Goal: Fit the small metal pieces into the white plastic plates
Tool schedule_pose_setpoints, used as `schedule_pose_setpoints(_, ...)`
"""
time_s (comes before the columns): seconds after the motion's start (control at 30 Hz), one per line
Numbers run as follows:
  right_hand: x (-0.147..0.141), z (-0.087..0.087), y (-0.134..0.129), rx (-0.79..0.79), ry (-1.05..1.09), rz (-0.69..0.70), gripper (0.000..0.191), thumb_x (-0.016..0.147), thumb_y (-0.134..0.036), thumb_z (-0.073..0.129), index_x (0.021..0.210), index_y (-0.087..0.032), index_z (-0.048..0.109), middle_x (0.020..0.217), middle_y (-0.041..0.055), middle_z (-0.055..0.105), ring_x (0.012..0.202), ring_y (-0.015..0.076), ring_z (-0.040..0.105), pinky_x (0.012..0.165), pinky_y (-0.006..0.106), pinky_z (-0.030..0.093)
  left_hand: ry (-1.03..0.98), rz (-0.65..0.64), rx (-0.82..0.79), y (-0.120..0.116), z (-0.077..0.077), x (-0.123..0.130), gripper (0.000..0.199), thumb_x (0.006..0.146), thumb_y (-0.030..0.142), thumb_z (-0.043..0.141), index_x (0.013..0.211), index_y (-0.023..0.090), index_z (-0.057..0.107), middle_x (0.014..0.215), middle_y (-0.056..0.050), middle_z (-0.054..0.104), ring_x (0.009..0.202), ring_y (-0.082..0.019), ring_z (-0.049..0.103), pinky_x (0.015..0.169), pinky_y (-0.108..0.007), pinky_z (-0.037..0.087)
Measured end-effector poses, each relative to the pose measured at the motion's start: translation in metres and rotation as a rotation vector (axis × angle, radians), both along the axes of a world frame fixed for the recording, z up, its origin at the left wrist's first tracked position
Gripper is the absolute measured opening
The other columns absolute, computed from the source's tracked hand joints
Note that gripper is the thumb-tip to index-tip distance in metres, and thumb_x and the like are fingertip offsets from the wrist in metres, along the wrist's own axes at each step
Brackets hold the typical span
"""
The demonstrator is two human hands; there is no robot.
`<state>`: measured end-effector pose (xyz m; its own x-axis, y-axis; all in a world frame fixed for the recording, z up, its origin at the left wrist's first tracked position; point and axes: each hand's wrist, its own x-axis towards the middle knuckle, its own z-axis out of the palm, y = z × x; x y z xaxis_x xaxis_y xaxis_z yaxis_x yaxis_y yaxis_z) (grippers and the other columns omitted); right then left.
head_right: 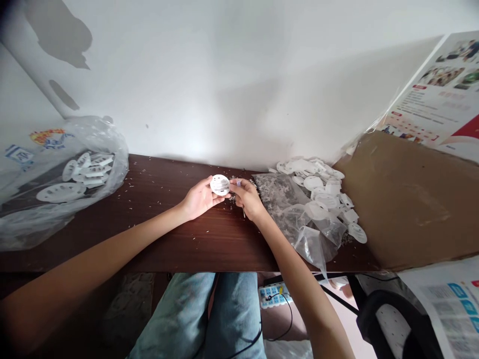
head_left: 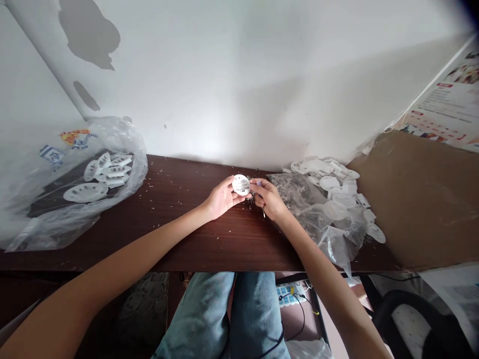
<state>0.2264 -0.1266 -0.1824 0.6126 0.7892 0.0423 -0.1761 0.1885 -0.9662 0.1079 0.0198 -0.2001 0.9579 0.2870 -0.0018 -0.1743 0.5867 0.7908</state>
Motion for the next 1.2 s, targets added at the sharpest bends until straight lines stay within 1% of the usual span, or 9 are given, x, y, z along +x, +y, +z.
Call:
schedule_pose_setpoints(0.23,0.0,0.001,-0.001,0.009,0.005,0.044,0.039,0.072,-0.041,0.089,0.098,-0.024,0.065,0.065,-0.009,0.05,0.046,0.0045,0.027,0.043,0.024,0.016,-0.033,-0.022,0.005,0.001,-0.001,0.001,0.046,0.1,0.052,0.061,0.128,0.016,0.071,0.129,-0.016,0.075,0.102,-0.028,0.076,0.102,-0.042,0.054)
schedule_pose_setpoints(0.43,-0.002,0.0,-0.003,0.002,0.011,0.067,0.044,0.071,-0.039,0.09,0.103,-0.025,0.063,0.064,-0.0091,0.053,0.044,0.0037,0.025,0.043,0.022,0.013,-0.07,-0.023,-0.029,-0.002,-0.002,-0.002,0.042,0.092,0.044,0.073,0.127,0.021,0.069,0.126,-0.011,0.076,0.103,-0.027,0.075,0.097,-0.04,0.055)
schedule_pose_setpoints(0.53,-0.003,-0.002,-0.005,0.005,0.024,0.045,0.043,0.072,-0.038,0.091,0.105,-0.025,0.065,0.066,-0.0086,0.052,0.045,0.0037,0.025,0.044,0.023,0.014,-0.049,-0.047,-0.013,-0.004,-0.003,-0.003,0.05,0.093,0.059,0.071,0.128,0.023,0.068,0.126,-0.012,0.075,0.101,-0.028,0.076,0.092,-0.04,0.055)
schedule_pose_setpoints(0.6,-0.004,-0.003,-0.005,0.01,0.039,0.074,0.041,0.075,-0.037,0.089,0.107,-0.026,0.066,0.063,-0.0101,0.047,0.045,0.0042,0.023,0.044,0.023,0.015,-0.023,-0.009,0.033,-0.004,-0.005,-0.002,0.052,0.092,0.063,0.071,0.125,0.022,0.07,0.122,-0.012,0.076,0.093,-0.025,0.075,0.087,-0.039,0.055)
schedule_pose_setpoints(0.73,-0.01,-0.005,-0.004,0.004,0.042,0.128,0.041,0.077,-0.039,0.089,0.109,-0.029,0.065,0.062,-0.0104,0.045,0.045,0.005,0.021,0.045,0.023,0.014,0.022,0.08,0.132,-0.006,-0.008,0.0,0.035,0.079,0.041,0.087,0.099,0.016,0.073,0.087,-0.007,0.074,0.072,-0.016,0.068,0.075,-0.032,0.05)
schedule_pose_setpoints(0.8,-0.013,-0.006,-0.003,0.008,0.054,0.137,0.04,0.077,-0.039,0.089,0.108,-0.03,0.065,0.065,-0.0096,0.049,0.046,0.0049,0.021,0.044,0.023,0.013,0.028,0.089,0.136,-0.006,-0.009,0.0,0.029,0.075,0.034,0.089,0.09,0.015,0.073,0.078,-0.005,0.071,0.068,-0.015,0.065,0.071,-0.03,0.047)
schedule_pose_setpoints(1.0,-0.017,-0.006,-0.001,0.033,0.094,0.132,0.038,0.077,-0.037,0.089,0.106,-0.029,0.066,0.062,-0.0101,0.046,0.046,0.0048,0.016,0.044,0.022,0.013,0.039,0.053,0.109,-0.004,-0.008,0.001,0.031,0.076,0.038,0.089,0.088,0.014,0.076,0.078,-0.006,0.071,0.072,-0.015,0.065,0.072,-0.031,0.044)
schedule_pose_setpoints(1.1,-0.017,-0.005,-0.001,0.041,0.106,0.127,0.039,0.076,-0.037,0.09,0.106,-0.028,0.067,0.064,-0.0097,0.049,0.046,0.0043,0.017,0.044,0.022,0.012,0.033,0.038,0.116,-0.004,-0.008,0.002,0.03,0.075,0.036,0.09,0.087,0.014,0.075,0.079,-0.005,0.07,0.072,-0.014,0.063,0.072,-0.03,0.043)
schedule_pose_setpoints(1.2,-0.017,-0.005,0.0,0.043,0.107,0.117,0.039,0.075,-0.037,0.091,0.104,-0.028,0.066,0.063,-0.0103,0.047,0.046,0.0045,0.018,0.043,0.022,0.013,0.01,0.089,0.136,-0.006,-0.009,0.002,0.026,0.075,0.033,0.089,0.084,0.015,0.073,0.075,-0.003,0.066,0.07,-0.012,0.06,0.07,-0.029,0.041)
